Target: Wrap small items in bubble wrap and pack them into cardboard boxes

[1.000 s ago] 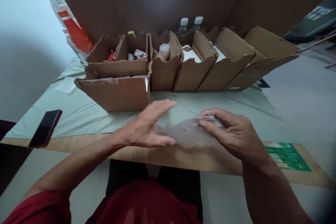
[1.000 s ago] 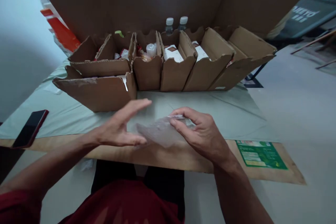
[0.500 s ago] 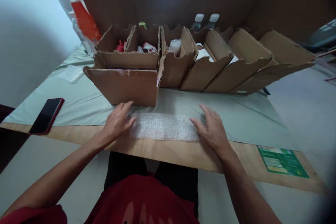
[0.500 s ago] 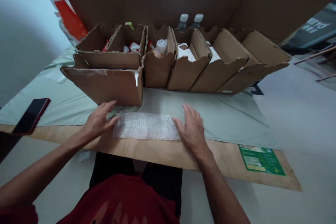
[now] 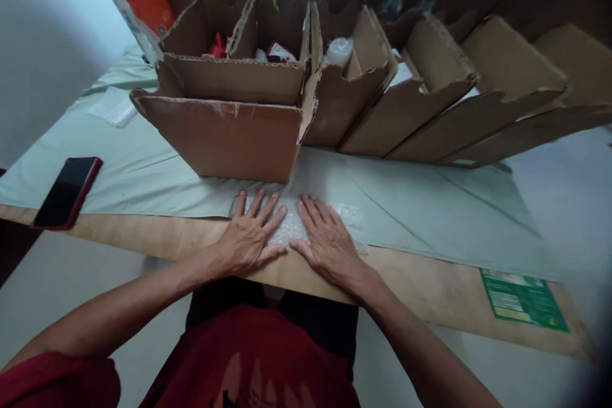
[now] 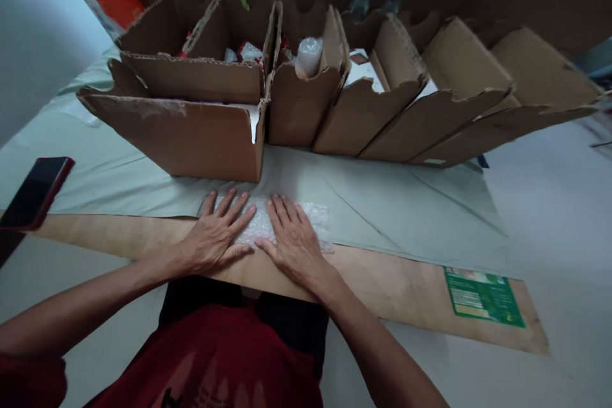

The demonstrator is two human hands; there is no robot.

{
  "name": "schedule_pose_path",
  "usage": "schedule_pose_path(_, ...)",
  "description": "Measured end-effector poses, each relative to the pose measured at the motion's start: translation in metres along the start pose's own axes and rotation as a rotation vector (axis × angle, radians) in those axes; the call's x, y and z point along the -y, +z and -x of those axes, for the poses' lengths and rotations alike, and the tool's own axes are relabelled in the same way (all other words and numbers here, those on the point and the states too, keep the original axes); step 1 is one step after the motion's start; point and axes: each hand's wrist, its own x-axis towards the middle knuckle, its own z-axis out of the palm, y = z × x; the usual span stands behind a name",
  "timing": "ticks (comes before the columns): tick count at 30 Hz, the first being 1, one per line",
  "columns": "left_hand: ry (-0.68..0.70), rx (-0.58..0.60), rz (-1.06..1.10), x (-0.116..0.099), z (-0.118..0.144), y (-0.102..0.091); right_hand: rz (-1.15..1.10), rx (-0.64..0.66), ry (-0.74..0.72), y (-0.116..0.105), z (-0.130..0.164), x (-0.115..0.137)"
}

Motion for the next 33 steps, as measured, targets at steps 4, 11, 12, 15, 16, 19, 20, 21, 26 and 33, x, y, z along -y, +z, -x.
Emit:
schedule_pose_path(4,-0.021,0.001,0.029,-0.003,0.001,-0.002,0.046,-0.043,0.079,-0.004,0.026,-0.024)
schedule_pose_path(11,-0.053,-0.246,0.221,0.013,0.006,0.001,0.042,-0.284,0.404,-0.031,0.057,-0.068)
schedule_pose_path(12,-0.091,-0.308,0.237,0.016,0.006,0.0,0.02,-0.306,0.407,-0.035,0.055,-0.07)
schedule_pose_path(15,-0.222,-0.372,0.231,0.022,0.004,-0.003,-0.038,-0.257,0.355,-0.043,0.037,-0.068)
schedule_pose_path(16,-0.25,-0.35,0.22,0.022,0.002,-0.004,-0.058,-0.219,0.342,-0.043,0.029,-0.066)
schedule_pose_path(19,-0.246,-0.265,0.21,0.02,-0.005,-0.011,-0.134,-0.147,0.297,-0.046,0.013,-0.056)
schedule_pose_path(20,-0.214,-0.246,0.221,0.019,-0.008,-0.014,-0.17,-0.148,0.272,-0.05,0.012,-0.051)
schedule_pose_path(21,-0.177,-0.231,0.243,0.019,-0.011,-0.016,-0.212,-0.158,0.245,-0.056,0.012,-0.045)
schedule_pose_path(26,-0.161,-0.115,0.618,0.023,-0.008,-0.029,-0.358,-0.32,0.171,-0.1,0.035,-0.016)
schedule_pose_path(33,-0.286,-0.125,1.101,0.035,0.046,-0.071,-0.491,-0.296,0.204,-0.14,0.035,-0.003)
